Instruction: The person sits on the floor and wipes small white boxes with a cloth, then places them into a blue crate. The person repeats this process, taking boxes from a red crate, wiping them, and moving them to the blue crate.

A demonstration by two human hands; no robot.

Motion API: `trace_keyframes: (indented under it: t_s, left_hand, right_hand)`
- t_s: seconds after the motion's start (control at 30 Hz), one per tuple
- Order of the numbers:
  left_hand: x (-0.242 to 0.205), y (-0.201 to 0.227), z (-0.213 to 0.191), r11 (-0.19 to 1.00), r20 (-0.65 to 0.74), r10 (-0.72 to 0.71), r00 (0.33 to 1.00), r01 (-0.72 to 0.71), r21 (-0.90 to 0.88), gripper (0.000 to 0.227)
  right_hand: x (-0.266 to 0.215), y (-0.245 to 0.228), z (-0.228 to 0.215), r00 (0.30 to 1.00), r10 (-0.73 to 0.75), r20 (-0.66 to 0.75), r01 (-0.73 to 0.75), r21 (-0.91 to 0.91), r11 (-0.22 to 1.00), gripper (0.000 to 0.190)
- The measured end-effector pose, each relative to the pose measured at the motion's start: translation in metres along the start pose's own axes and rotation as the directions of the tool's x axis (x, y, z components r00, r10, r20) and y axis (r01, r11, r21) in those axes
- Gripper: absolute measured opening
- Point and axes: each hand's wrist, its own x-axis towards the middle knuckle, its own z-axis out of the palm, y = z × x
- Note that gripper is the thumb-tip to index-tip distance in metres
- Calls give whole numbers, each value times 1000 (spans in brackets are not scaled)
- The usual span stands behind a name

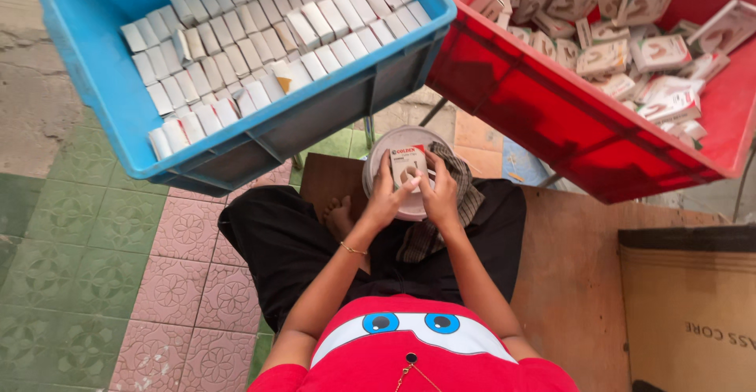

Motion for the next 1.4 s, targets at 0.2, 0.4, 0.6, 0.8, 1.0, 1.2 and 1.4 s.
trace_keyframes:
  t_s: [0.2, 0.4, 0.6, 0.8, 1.0, 1.2, 1.4]
  left_hand:
    - [-25, 45, -7, 985, -77, 168, 983, -170, -19, 105]
    - [-13, 71, -48, 766, -201, 631, 749, -642, 10, 105]
    - [2, 114, -104, 625, -248, 763, 597, -779, 48, 99]
    - [47, 138, -170, 655, -242, 756, 608, -702, 281, 90]
    - [120, 124, -228, 835, -333, 549, 766, -488, 253, 93]
    - [151, 120, -240, 922, -339, 123, 933, 18, 386, 100]
    - [197, 84, -244, 995, -324, -50, 945, 74, 62, 94]
  right_hand:
    - [4, -32, 14, 979, -178, -96, 186, 79, 979, 43]
    - [27, -90, 27, 916, -373, -147, 400, 373, 837, 47]
    - [61, -131, 62, 852, -497, -164, 508, 489, 709, 66]
    - [107, -171, 109, 867, -490, -88, 460, 521, 719, 72]
    - [172, -175, 142, 901, -374, 220, 197, 561, 804, 67]
    - [217, -141, 170, 918, -84, 388, -178, 591, 787, 57]
    - [258, -78, 178, 880, 12, 474, -293, 525, 799, 40]
